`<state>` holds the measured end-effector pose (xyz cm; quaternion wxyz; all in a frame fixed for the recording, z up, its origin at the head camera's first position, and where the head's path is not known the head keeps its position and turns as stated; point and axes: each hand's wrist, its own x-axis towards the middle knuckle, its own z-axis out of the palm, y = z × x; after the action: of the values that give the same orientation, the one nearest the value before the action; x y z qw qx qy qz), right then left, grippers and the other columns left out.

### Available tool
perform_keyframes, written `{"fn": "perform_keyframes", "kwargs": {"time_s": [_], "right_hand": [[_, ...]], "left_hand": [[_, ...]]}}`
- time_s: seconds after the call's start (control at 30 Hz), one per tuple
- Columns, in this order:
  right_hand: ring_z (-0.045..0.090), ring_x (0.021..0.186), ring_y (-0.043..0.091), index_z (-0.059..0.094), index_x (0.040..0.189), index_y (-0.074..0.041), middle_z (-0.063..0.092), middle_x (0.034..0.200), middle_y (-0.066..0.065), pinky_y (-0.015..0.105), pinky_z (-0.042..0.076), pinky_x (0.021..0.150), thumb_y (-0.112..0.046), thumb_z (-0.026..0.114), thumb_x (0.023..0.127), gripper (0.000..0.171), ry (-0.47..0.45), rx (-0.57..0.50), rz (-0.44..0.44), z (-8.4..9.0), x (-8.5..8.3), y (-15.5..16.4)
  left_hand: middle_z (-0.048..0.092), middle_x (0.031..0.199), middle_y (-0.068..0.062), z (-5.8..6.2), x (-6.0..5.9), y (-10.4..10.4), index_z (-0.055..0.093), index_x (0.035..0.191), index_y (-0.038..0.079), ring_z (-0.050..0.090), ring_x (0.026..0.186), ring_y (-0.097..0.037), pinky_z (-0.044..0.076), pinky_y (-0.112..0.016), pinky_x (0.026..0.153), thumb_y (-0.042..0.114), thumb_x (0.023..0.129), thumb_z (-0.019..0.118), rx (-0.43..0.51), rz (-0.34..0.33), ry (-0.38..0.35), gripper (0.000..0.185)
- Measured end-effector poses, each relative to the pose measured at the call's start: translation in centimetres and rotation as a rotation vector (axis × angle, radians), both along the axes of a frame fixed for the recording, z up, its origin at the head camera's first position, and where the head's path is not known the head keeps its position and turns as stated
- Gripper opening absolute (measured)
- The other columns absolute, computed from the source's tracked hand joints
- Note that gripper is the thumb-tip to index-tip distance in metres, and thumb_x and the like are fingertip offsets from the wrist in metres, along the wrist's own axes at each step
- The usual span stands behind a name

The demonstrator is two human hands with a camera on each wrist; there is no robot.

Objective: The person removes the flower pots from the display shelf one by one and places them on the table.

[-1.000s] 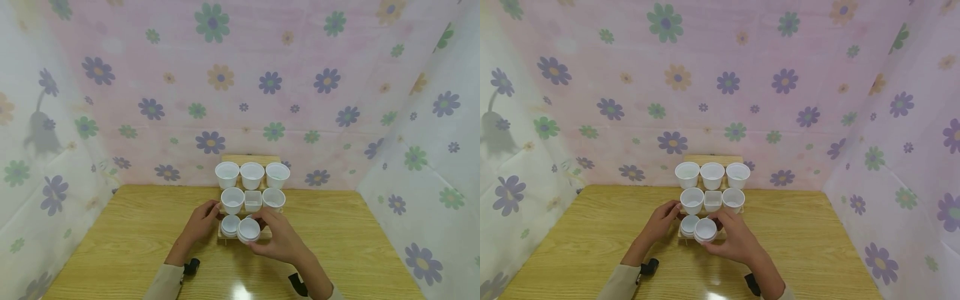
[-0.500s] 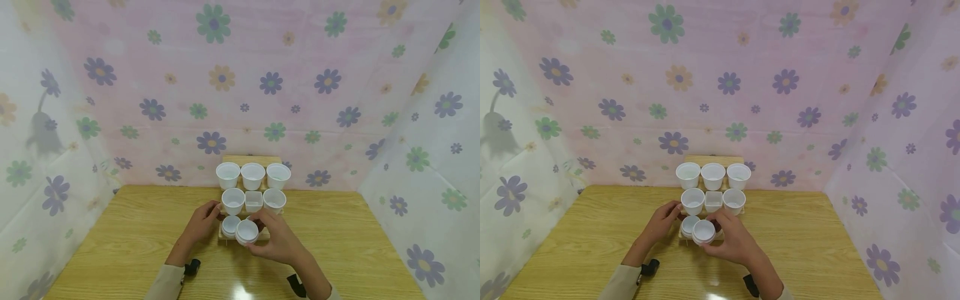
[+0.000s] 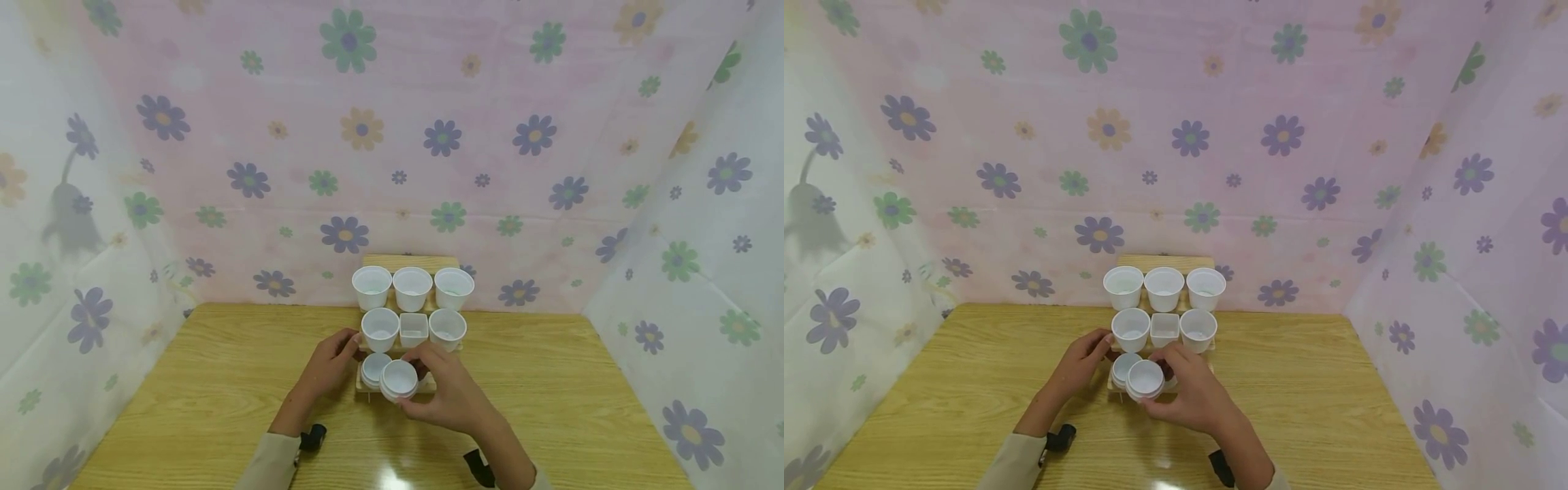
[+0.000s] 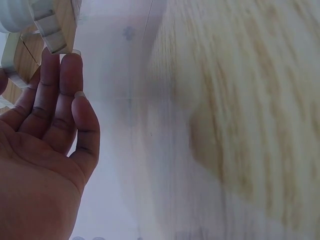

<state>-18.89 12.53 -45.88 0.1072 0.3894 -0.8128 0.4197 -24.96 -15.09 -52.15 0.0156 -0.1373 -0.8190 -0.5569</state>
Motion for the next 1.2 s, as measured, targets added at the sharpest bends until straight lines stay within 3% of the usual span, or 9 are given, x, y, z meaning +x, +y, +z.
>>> {"fn": "perform_keyframes", "kwargs": {"time_s": [0.5, 0.97, 1.2], "right_hand": [[0.063, 0.095, 0.006, 0.064, 0.122, -0.014, 0.064, 0.111, -0.006, 0.031, 0.060, 0.079, -0.019, 0.095, 0.077, 0.055, 0.033, 0.008, -0.022, -0.4, 0.2, -0.7], [0.061, 0.099, 0.006, 0.062, 0.125, -0.016, 0.061, 0.119, -0.008, 0.033, 0.060, 0.083, -0.023, 0.093, 0.081, 0.054, -0.032, 0.051, -0.022, -0.5, 1.0, -1.3], [0.063, 0.099, 0.005, 0.063, 0.122, -0.014, 0.063, 0.116, -0.006, 0.026, 0.059, 0.084, -0.022, 0.093, 0.081, 0.051, -0.018, 0.042, -0.002, -0.8, 1.0, -1.7]], "left_hand": [[0.076, 0.101, -0.007, 0.1, 0.0, 0.0, 0.072, 0.123, 0.010, 0.073, 0.095, -0.019, 0.056, -0.035, 0.094, 0.031, 0.114, 0.054, 0.007, -0.007, 0.005, 0.029], [0.077, 0.099, -0.006, -0.3, -0.1, 0.0, 0.072, 0.124, 0.010, 0.073, 0.096, -0.021, 0.055, -0.040, 0.096, 0.035, 0.114, 0.052, 0.006, 0.001, 0.009, 0.033], [0.077, 0.100, -0.006, -0.2, -0.2, -0.1, 0.072, 0.124, 0.011, 0.073, 0.096, -0.019, 0.055, -0.039, 0.097, 0.035, 0.114, 0.053, 0.012, -0.002, 0.001, 0.032]]}}
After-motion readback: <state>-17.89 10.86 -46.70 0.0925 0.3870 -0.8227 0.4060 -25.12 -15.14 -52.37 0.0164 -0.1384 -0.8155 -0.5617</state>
